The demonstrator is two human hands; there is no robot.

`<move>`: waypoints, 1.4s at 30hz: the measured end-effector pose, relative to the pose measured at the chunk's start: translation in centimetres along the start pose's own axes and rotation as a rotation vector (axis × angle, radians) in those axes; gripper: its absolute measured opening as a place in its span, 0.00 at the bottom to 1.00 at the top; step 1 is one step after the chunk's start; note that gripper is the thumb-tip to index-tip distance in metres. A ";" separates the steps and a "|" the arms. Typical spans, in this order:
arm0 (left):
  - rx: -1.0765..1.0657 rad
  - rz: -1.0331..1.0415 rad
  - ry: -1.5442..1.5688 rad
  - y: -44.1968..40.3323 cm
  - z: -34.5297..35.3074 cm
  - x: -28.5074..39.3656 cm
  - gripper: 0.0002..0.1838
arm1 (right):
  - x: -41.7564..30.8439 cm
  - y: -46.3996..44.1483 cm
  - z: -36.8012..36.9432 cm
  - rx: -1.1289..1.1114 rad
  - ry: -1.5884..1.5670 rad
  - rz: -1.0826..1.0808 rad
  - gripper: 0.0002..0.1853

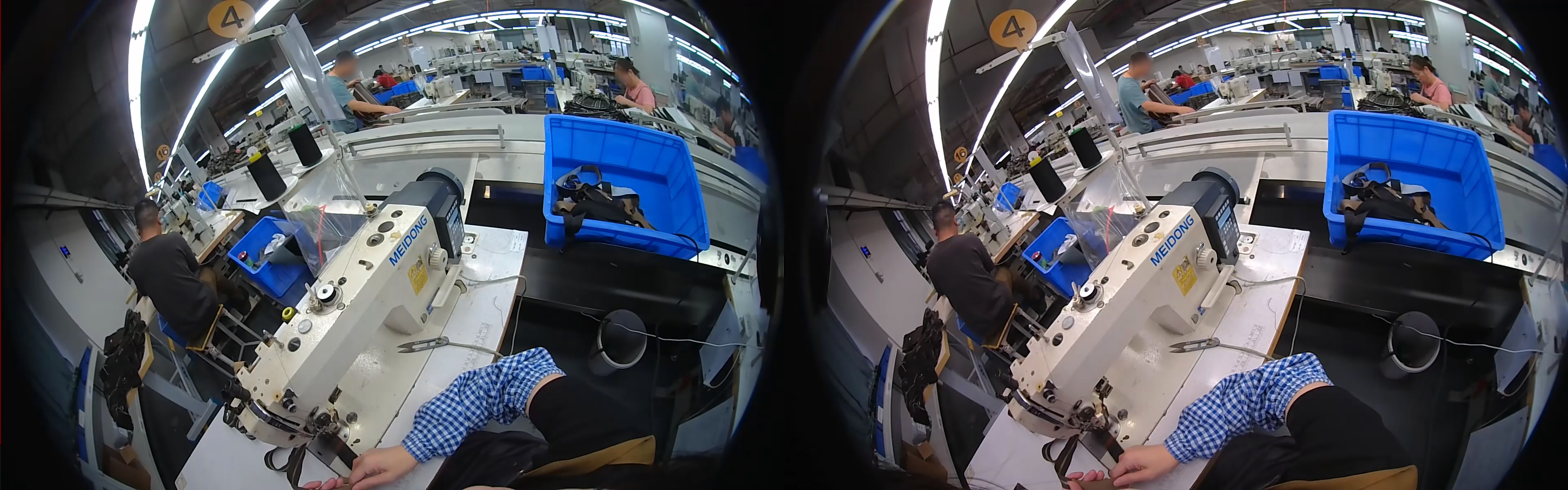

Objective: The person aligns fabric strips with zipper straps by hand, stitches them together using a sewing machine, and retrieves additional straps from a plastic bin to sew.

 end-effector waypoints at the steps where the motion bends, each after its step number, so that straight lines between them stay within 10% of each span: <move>1: -0.005 -0.001 0.005 0.0 0.0 0.0 0.18 | 0.1 0.1 0.1 -0.003 0.002 0.010 0.13; 42: 0.365 0.089 -0.223 -1.5 2.3 5.3 0.27 | -1.7 -0.9 -2.6 0.219 0.083 0.443 0.09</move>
Point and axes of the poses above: each hand's wrist, its own y-axis away from the middle knuckle, its own z-axis out of the palm, x = y × z, the point moved 4 cm from there along -y, towards the middle knuckle, and after that the axes turned 6 degrees about -z, right-handed, at the moved point
